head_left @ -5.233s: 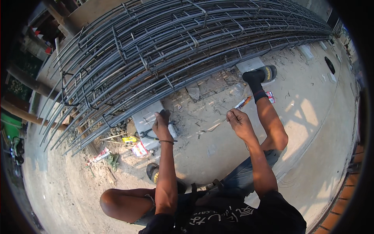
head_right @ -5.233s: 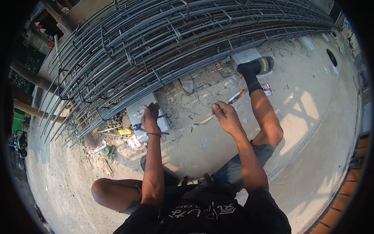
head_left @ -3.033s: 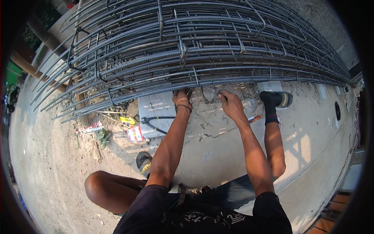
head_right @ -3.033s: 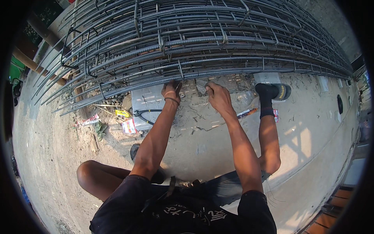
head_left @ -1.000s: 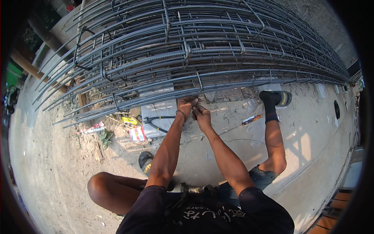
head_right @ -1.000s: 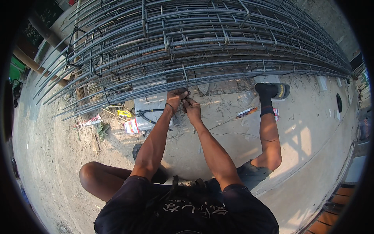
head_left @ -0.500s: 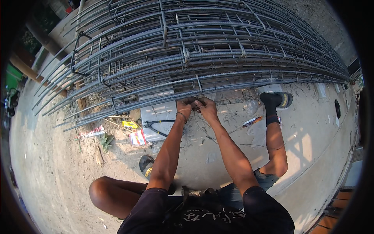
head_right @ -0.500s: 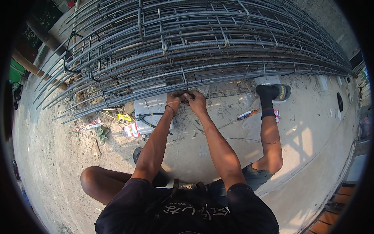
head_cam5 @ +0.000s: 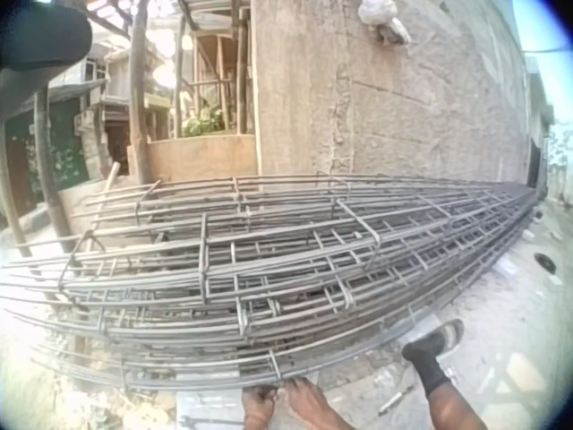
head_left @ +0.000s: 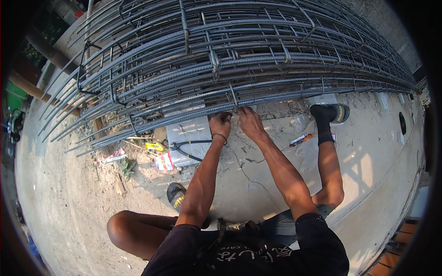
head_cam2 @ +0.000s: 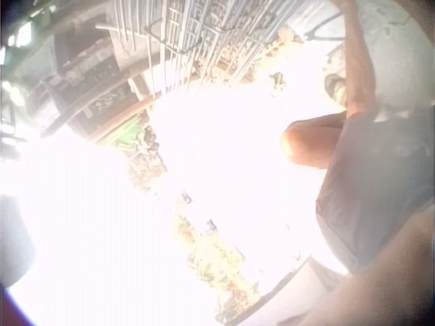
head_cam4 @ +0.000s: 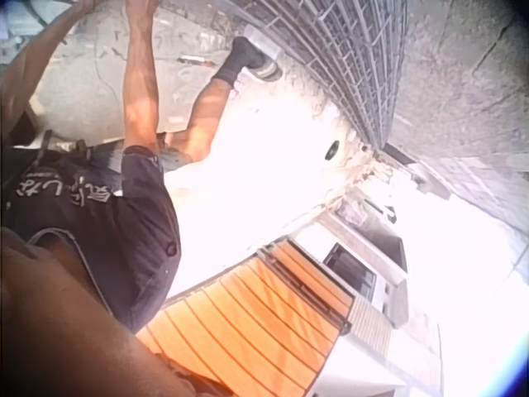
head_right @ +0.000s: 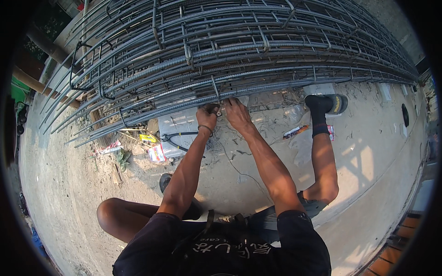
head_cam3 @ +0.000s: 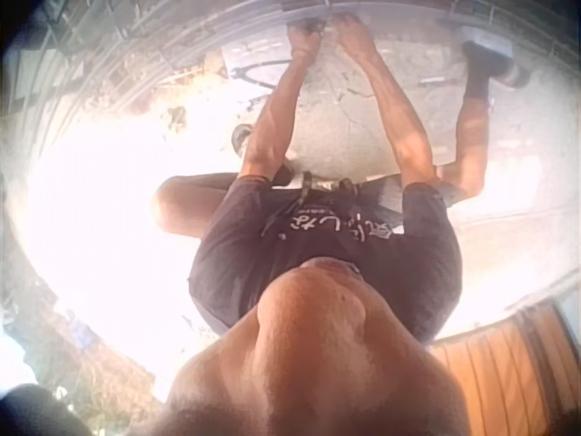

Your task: The person secures rebar cages together by twisting wire around the junctions using pliers, handling the wire by hand to loop it through before tightening and cutting it with the tool.

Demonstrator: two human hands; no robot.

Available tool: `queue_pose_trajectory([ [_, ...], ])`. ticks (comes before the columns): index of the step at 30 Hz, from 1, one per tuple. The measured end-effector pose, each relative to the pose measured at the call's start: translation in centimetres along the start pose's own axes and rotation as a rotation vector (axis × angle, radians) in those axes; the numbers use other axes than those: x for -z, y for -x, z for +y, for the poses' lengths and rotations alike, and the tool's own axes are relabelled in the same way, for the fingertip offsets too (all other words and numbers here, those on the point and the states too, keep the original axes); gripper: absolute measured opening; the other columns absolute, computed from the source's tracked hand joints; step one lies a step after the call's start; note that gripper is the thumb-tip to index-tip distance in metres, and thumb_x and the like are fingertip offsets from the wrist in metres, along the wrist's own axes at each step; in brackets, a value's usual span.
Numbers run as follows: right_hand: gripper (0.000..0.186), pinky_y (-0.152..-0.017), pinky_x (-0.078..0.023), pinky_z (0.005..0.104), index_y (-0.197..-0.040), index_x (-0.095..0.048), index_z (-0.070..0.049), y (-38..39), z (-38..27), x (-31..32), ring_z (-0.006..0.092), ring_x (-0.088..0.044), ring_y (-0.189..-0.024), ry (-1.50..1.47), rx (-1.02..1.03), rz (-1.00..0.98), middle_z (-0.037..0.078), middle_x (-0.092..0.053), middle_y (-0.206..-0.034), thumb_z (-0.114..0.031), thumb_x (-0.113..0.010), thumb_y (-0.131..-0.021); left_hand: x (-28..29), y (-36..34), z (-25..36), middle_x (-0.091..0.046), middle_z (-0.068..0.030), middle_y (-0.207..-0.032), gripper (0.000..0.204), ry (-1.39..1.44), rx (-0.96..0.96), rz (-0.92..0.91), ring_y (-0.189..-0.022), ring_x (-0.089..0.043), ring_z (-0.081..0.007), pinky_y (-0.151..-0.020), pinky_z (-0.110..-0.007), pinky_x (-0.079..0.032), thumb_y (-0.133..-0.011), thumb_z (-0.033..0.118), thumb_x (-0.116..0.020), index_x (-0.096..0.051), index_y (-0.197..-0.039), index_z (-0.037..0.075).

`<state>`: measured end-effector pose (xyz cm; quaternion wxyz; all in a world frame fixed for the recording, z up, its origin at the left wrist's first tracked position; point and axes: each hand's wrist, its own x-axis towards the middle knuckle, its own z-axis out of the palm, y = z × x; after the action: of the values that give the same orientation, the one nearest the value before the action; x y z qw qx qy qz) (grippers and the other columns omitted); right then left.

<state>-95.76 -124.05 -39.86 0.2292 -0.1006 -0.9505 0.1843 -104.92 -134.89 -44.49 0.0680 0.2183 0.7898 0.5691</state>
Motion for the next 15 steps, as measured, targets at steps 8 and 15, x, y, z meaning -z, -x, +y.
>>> queue_pose_trajectory([
  [8,0.024,-0.071,-0.048,0.0355,-0.097,-0.057,-0.001,2.0,-0.3,-6.2,0.0281,-0.060,-0.085,-0.346,-0.199,0.328,0.012,-0.061,-0.089,0.006,-0.052,-0.075,-0.2,2.6,3.6,-0.067,-0.0180,-0.078,0.014,-0.123,0.048,0.096,-0.073,-0.066,-0.0271,-0.069,-0.034,-0.050,-0.074,0.006,-0.065,-0.068,-0.083,-0.004],
  [15,0.016,-0.074,-0.045,0.0255,-0.097,-0.057,-0.001,0.9,-5.3,-8.7,0.0109,-0.054,-0.082,-1.627,-0.561,0.592,0.001,-0.058,-0.091,-0.002,-0.044,-0.089,1.7,2.0,4.8,-0.068,-0.0153,-0.083,0.020,-0.068,-0.011,-0.080,-0.073,-0.065,-0.0248,-0.068,-0.032,-0.050,-0.078,0.007,-0.062,-0.067,-0.093,-0.005],
])
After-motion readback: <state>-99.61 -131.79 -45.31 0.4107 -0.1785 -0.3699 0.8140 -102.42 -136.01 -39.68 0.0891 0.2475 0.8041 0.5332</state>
